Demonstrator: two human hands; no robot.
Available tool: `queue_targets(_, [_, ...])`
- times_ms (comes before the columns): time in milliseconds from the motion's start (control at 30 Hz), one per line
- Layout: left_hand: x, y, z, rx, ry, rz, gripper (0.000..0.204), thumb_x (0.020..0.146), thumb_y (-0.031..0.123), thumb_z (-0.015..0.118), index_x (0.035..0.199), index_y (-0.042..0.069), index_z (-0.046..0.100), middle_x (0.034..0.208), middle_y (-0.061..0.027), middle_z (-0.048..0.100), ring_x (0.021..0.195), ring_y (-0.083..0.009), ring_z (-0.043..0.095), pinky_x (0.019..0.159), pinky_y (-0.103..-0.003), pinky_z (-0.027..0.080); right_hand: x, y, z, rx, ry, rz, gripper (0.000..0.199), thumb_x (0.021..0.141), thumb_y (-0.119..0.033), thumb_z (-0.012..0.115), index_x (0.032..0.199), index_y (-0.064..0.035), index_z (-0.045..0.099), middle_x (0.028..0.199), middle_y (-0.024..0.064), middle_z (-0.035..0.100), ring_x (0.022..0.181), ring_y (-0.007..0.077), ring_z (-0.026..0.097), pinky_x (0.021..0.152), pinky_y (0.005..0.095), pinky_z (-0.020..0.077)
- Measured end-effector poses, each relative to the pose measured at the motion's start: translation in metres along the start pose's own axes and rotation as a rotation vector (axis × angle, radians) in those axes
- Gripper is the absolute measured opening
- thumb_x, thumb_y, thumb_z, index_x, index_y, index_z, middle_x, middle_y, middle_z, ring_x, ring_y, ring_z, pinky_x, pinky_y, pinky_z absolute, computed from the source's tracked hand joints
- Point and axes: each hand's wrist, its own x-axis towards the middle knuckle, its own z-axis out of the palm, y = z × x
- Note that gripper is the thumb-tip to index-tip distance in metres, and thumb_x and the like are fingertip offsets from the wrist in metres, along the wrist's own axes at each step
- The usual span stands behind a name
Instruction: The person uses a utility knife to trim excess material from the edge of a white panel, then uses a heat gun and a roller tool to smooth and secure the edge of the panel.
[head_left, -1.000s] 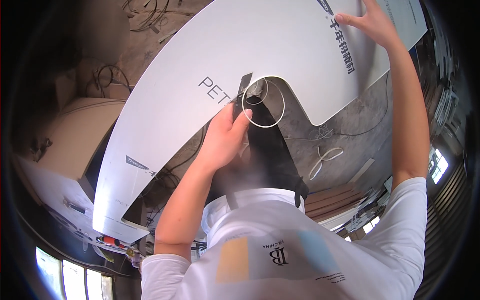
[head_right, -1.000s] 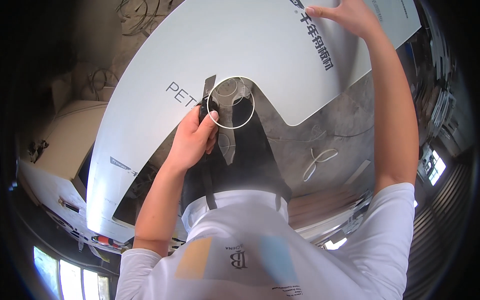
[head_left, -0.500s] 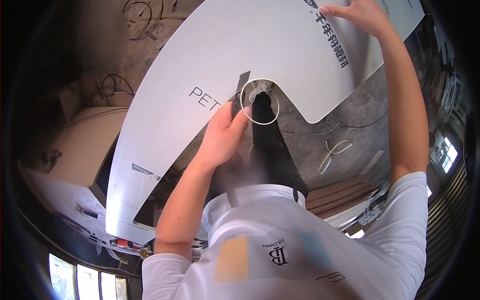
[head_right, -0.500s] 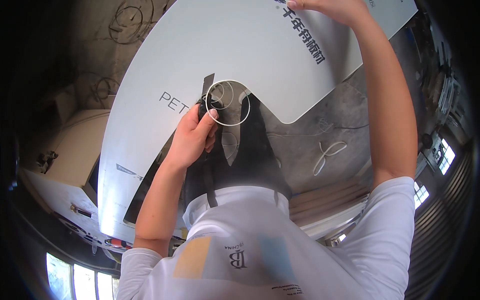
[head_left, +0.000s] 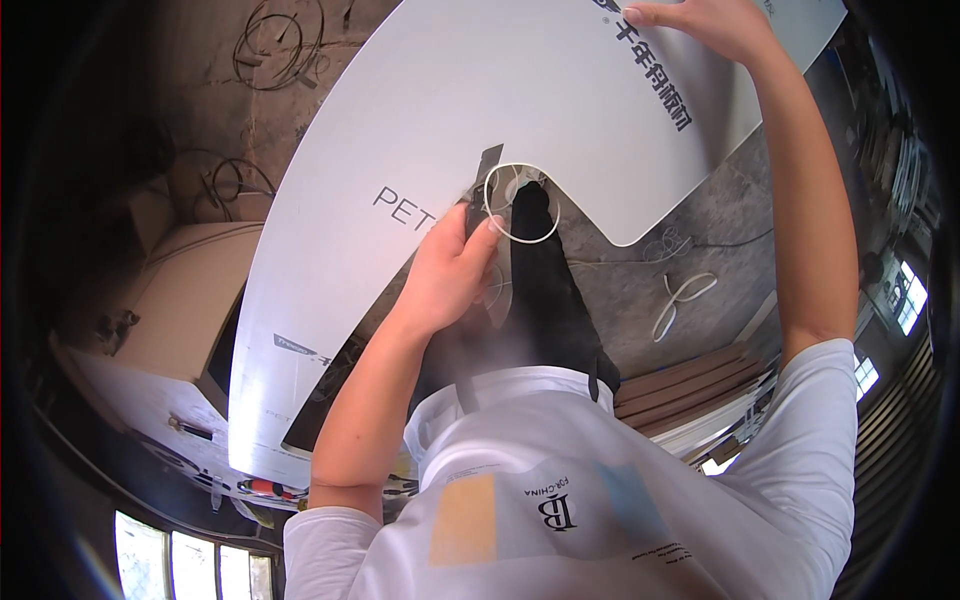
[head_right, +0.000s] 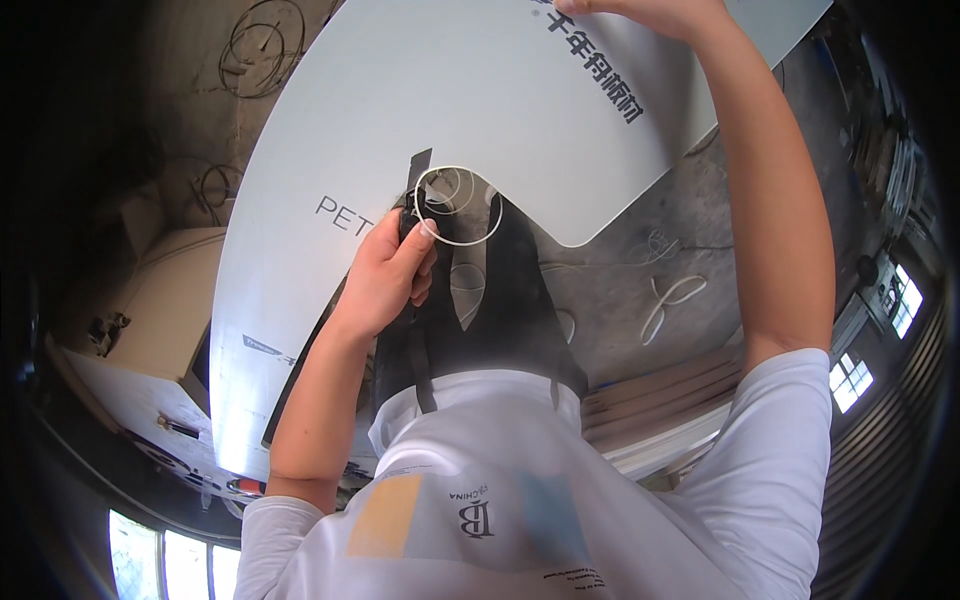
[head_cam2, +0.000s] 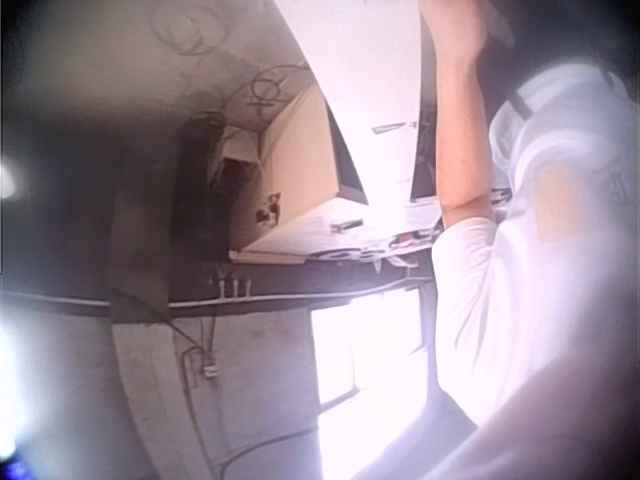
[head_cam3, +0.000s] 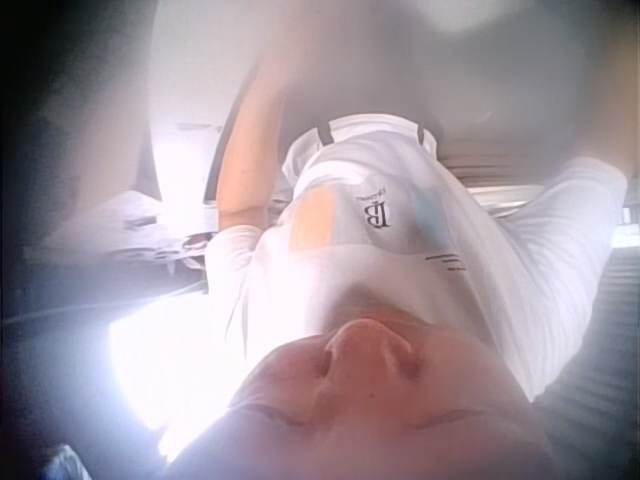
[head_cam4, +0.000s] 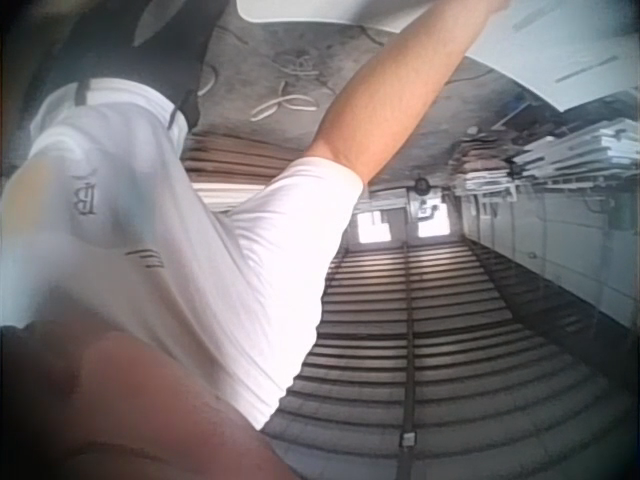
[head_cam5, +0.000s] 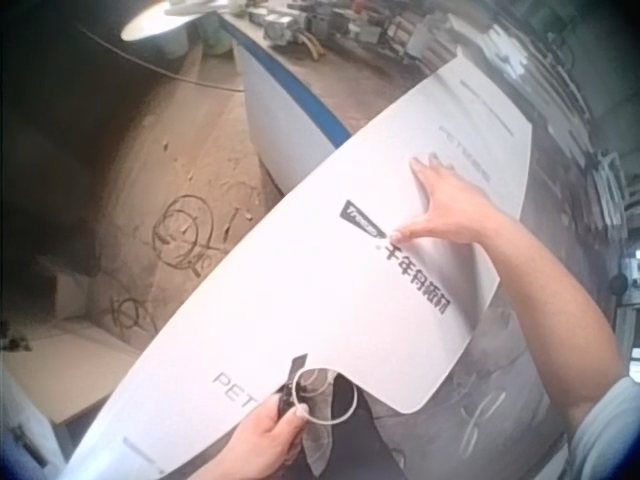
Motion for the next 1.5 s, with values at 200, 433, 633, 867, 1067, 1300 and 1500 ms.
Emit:
queue_targets(200, [0.008, 0.002, 0.001, 0.06, -0.018, -0.004, 0.023, 0.11, 0.027, 0.054, 0.097, 0.009, 0.047, 0.073, 0.0014, 0.047, 0.056, -0.0081, 0.045, 0.05, -0.027, 0.042, -0.001, 0.0, 0.001, -0.008, 0.01, 0.01, 0.129, 0.066, -0.061, 0.088, 0.159, 0.0052, 0.03, 0.165, 0.0356, 0.025, 0.154, 0.0457, 0.028, 0.127, 0.0444, 0.0256])
queue_targets(433, [0.012, 0.014, 0.006, 0.195, -0.025, -0.006, 0.026, 0.109, 0.03, 0.053, 0.104, 0.004, 0.053, 0.071, 0.0022, 0.05, 0.057, -0.0079, 0.046, 0.051, -0.028, 0.043, 0.001, 0.004, 0.001, -0.006, 0.019, -0.029, 0.127, 0.066, -0.062, 0.088, 0.159, 0.004, 0.032, 0.164, 0.0362, 0.025, 0.152, 0.0471, 0.031, 0.126, 0.0452, 0.028])
queue_targets(633, [0.015, 0.023, 0.009, 0.252, -0.066, -0.041, 0.025, 0.11, 0.03, 0.053, 0.1, 0.007, 0.049, 0.07, 0.0031, 0.047, 0.056, -0.0074, 0.043, 0.05, -0.027, 0.041, -0.001, 0.003, 0.003, -0.018, 0.035, -0.008, 0.127, 0.065, -0.063, 0.088, 0.159, 0.0017, 0.033, 0.164, 0.0361, 0.025, 0.151, 0.0489, 0.032, 0.125, 0.0462, 0.03])
queue_targets(867, [0.018, 0.029, 0.01, 0.297, -0.107, -0.054, 0.027, 0.11, 0.028, 0.055, 0.093, 0.01, 0.044, 0.07, 0.0044, 0.042, 0.053, -0.006, 0.038, 0.048, -0.025, 0.036, -0.002, 0.004, -0.001, -0.004, 0.015, 0.006, 0.129, 0.063, -0.067, 0.087, 0.16, -0.0003, 0.033, 0.164, 0.0353, 0.025, 0.151, 0.049, 0.033, 0.124, 0.0476, 0.0321])
queue_targets(1067, [0.019, 0.035, 0.011, 0.35, -0.124, -0.06, 0.029, 0.11, 0.03, 0.055, 0.091, 0.011, 0.044, 0.07, 0.0045, 0.043, 0.054, -0.0059, 0.039, 0.048, -0.025, 0.036, -0.004, 0.002, 0.0, -0.006, 0.015, 0.007, 0.131, 0.062, -0.068, 0.088, 0.161, -0.0015, 0.032, 0.165, 0.0349, 0.025, 0.151, 0.0496, 0.032, 0.123, 0.0491, 0.033])
queue_targets(1300, [0.024, 0.036, 0.009, 0.413, -0.165, -0.056, 0.029, 0.11, 0.03, 0.056, 0.091, 0.01, 0.046, 0.07, 0.0044, 0.043, 0.054, -0.0058, 0.041, 0.048, -0.025, 0.037, -0.001, 0.005, 0.001, -0.013, 0.023, 0.009, 0.132, 0.062, -0.069, 0.087, 0.162, -0.0035, 0.031, 0.165, 0.0349, 0.026, 0.15, 0.0508, 0.033, 0.122, 0.0495, 0.0342])
queue_targets(1500, [0.025, 0.037, 0.009, 0.418, -0.177, -0.076, 0.029, 0.11, 0.03, 0.056, 0.092, 0.01, 0.047, 0.069, 0.0044, 0.043, 0.053, -0.0059, 0.04, 0.048, -0.025, 0.037, -0.002, 0.005, 0.0, -0.007, 0.022, 0.007, 0.132, 0.062, -0.069, 0.087, 0.162, -0.0036, 0.031, 0.164, 0.035, 0.026, 0.149, 0.0511, 0.034, 0.121, 0.05, 0.0352])
